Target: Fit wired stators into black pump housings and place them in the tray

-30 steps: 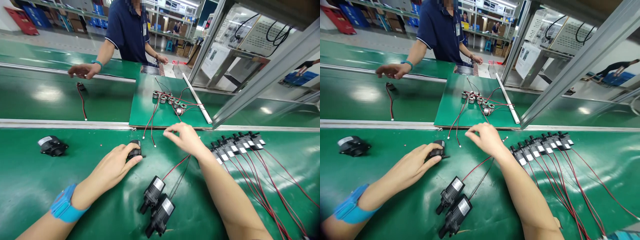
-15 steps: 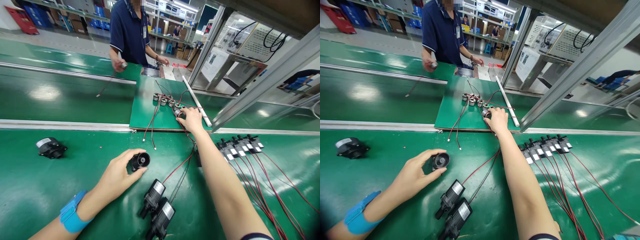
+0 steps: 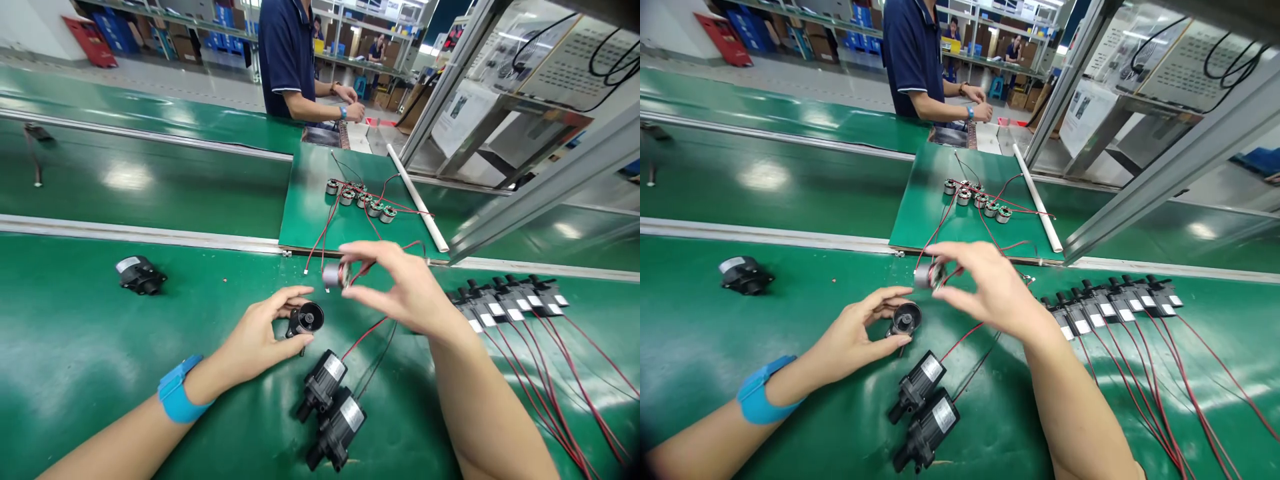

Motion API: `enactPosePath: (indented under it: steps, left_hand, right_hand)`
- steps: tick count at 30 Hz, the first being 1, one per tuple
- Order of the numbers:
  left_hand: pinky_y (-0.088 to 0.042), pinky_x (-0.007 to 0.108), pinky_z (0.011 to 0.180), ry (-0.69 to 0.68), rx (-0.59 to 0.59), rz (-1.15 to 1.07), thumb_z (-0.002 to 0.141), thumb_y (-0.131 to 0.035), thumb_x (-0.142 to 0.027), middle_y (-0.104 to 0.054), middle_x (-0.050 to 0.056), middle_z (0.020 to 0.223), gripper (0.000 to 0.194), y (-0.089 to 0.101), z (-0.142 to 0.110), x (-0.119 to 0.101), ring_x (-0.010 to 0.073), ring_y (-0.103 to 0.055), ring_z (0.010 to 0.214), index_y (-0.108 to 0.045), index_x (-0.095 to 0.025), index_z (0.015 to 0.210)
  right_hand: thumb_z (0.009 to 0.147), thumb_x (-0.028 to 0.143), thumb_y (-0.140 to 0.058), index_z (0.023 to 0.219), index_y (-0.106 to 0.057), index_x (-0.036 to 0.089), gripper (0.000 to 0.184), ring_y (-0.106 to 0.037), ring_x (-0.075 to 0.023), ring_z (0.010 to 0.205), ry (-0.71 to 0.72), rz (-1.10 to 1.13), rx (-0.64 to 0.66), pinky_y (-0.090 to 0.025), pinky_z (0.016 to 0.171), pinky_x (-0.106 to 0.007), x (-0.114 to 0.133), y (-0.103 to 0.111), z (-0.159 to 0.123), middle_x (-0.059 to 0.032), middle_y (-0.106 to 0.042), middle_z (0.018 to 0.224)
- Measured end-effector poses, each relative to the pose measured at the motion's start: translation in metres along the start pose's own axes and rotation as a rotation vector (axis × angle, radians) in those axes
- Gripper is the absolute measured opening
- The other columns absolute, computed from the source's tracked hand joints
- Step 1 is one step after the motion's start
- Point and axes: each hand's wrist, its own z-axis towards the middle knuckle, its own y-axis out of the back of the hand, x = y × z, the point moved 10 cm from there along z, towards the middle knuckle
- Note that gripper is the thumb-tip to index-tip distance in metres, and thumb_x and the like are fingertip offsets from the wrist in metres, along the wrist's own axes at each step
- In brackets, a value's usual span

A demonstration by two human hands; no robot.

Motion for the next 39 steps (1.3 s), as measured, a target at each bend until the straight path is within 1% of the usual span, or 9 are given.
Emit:
enactPosePath:
  steps: [4, 7, 10, 15, 19, 23, 27, 31, 39]
  left_hand:
    - [-0.054, 0.038, 0.104, -0.031, 0.108, -0.107, 0.084, -0.077, -0.032, -0.067, 0.006, 0.133, 0.062, -0.009, -0.001, -0.003, 0.0236, -0.065, 0.121, -0.052, -0.029, 0.14]
    - [-0.054, 0.039, 0.104, -0.049, 0.188, -0.104, 0.084, -0.078, -0.032, -0.068, 0.006, 0.129, 0.054, -0.015, -0.003, -0.004, 0.0242, -0.065, 0.119, -0.059, -0.027, 0.134]
    - [-0.056, 0.038, 0.096, -0.028, 0.238, -0.13, 0.084, -0.078, -0.034, -0.069, 0.005, 0.118, 0.045, -0.019, -0.003, -0.003, 0.0232, -0.067, 0.11, -0.063, -0.024, 0.125]
    - [-0.055, 0.029, 0.082, -0.016, 0.232, -0.133, 0.085, -0.077, -0.031, -0.067, 0.0, 0.098, 0.028, -0.017, -0.002, -0.012, 0.0172, -0.064, 0.093, -0.064, -0.023, 0.107]
    - [-0.055, 0.03, 0.089, -0.005, 0.229, -0.219, 0.085, -0.077, -0.028, -0.065, 0.001, 0.108, 0.048, -0.019, -0.003, -0.013, 0.018, -0.065, 0.103, -0.051, -0.026, 0.124]
    - [-0.054, 0.034, 0.097, -0.031, 0.134, -0.162, 0.085, -0.077, -0.029, -0.064, 0.002, 0.115, 0.057, -0.014, -0.005, -0.007, 0.0185, -0.064, 0.112, -0.039, -0.03, 0.127]
    - [-0.052, 0.037, 0.102, -0.077, 0.024, -0.086, 0.086, -0.076, -0.03, -0.06, 0.003, 0.119, 0.052, -0.007, -0.008, -0.003, 0.0191, -0.062, 0.117, -0.037, -0.031, 0.122]
    - [-0.054, 0.038, 0.099, -0.159, -0.021, -0.004, 0.088, -0.073, -0.027, -0.06, 0.005, 0.12, 0.046, -0.003, -0.01, -0.005, 0.0201, -0.063, 0.115, -0.04, -0.03, 0.12]
    - [-0.053, 0.032, 0.096, -0.362, 0.009, 0.244, 0.091, -0.069, -0.019, -0.064, 0.005, 0.122, 0.032, -0.003, -0.012, -0.026, 0.018, -0.064, 0.113, -0.053, -0.027, 0.117]
  right_hand:
    - [0.091, 0.025, -0.072, 0.142, -0.048, 0.027, 0.056, -0.062, -0.0184, 0.105, 0.061, 0.152, 0.353, -0.046, 0.095, -0.033, 0.036, -0.038, -0.006, -0.0034, -0.069, 0.126]
    - [0.093, 0.013, -0.063, 0.141, -0.049, 0.025, 0.052, -0.059, -0.0193, 0.101, 0.097, 0.114, 0.452, -0.042, 0.093, -0.036, 0.045, -0.049, -0.009, -0.0049, -0.068, 0.126]
    - [0.092, 0.004, -0.055, 0.143, -0.049, 0.024, 0.055, -0.056, -0.02, 0.097, 0.111, 0.07, 0.493, -0.04, 0.089, -0.036, 0.047, -0.055, -0.012, -0.0043, -0.07, 0.113]
    - [0.09, -0.002, -0.046, 0.137, -0.057, 0.029, 0.057, -0.053, -0.0179, 0.094, 0.139, 0.111, 0.506, -0.037, 0.086, -0.033, 0.047, -0.067, -0.014, -0.001, -0.069, 0.094]
    - [0.089, -0.002, -0.046, 0.127, -0.064, 0.026, 0.05, -0.053, -0.0173, 0.091, 0.128, 0.15, 0.505, -0.037, 0.087, -0.033, 0.043, -0.076, -0.013, -0.0011, -0.069, 0.094]
    - [0.089, -0.003, -0.047, 0.125, -0.062, 0.025, 0.048, -0.054, -0.0176, 0.095, 0.104, 0.168, 0.47, -0.039, 0.088, -0.034, 0.042, -0.072, -0.01, -0.0006, -0.07, 0.107]
    - [0.094, 0.019, -0.065, 0.125, -0.059, 0.022, 0.032, -0.056, -0.0213, 0.112, 0.054, 0.138, 0.413, -0.042, 0.097, -0.037, 0.037, -0.062, -0.01, -0.0064, -0.065, 0.123]
    - [0.088, 0.046, -0.073, 0.118, -0.066, 0.02, 0.04, -0.058, -0.0227, 0.104, 0.015, 0.033, 0.392, -0.046, 0.091, -0.037, 0.028, -0.065, -0.011, -0.0083, -0.065, 0.112]
    - [0.091, 0.046, -0.07, 0.118, -0.071, 0.021, 0.037, -0.056, -0.02, 0.084, -0.047, -0.101, 0.398, -0.042, 0.079, -0.034, 0.025, -0.074, -0.009, -0.0049, -0.066, 0.088]
